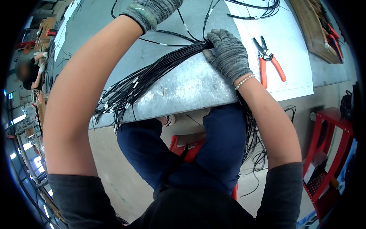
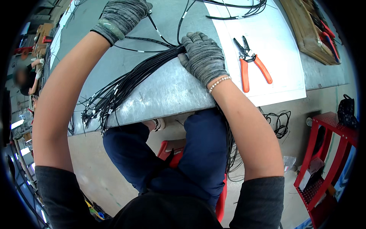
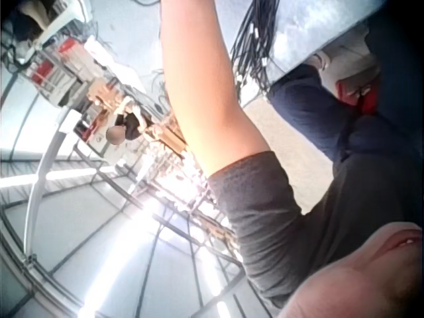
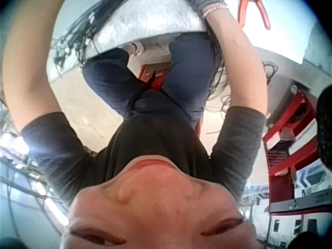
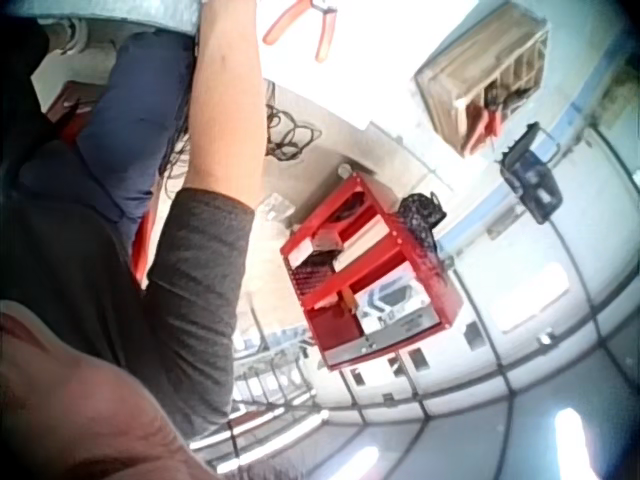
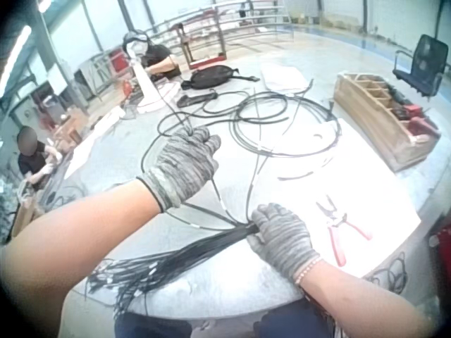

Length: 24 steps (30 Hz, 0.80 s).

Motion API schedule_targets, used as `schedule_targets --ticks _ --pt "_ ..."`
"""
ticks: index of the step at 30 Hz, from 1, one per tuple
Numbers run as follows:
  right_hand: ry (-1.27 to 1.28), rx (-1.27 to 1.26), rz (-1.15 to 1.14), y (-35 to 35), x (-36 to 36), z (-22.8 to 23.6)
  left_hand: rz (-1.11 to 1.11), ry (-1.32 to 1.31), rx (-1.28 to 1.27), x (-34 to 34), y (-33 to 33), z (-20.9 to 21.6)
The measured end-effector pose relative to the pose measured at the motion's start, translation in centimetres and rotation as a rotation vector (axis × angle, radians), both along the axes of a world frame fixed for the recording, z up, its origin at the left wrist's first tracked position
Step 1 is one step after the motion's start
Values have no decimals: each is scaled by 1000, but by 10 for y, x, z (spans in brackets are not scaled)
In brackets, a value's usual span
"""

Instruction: The person gathers a bundle of black wires on a metal workbench, aligns them, and secures them with a zip tie. They use wire cutters to trim the excess tail of the zip tie. The person repeats this process for multiple wire bundles.

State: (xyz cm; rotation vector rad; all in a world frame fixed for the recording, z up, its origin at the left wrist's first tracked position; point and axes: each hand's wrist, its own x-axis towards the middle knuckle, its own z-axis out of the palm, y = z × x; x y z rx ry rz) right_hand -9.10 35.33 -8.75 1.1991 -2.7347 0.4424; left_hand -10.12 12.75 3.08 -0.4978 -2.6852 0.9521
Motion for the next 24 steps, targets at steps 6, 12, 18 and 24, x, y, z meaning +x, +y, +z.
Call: schedule_targets --ticks 6,12,18,24 --pt "-17 -23 -2 3 0 0 429 -122 235 1 13 -1" --pt "-60 -23 15 1 -1 2 299 -241 1566 39 -6 -47" --pt "-78 -16 13 1 2 4 645 341 2983 55 15 -57" --pt "-54 27 7 3 -1 4 1016 -562 1752 52 34 -53"
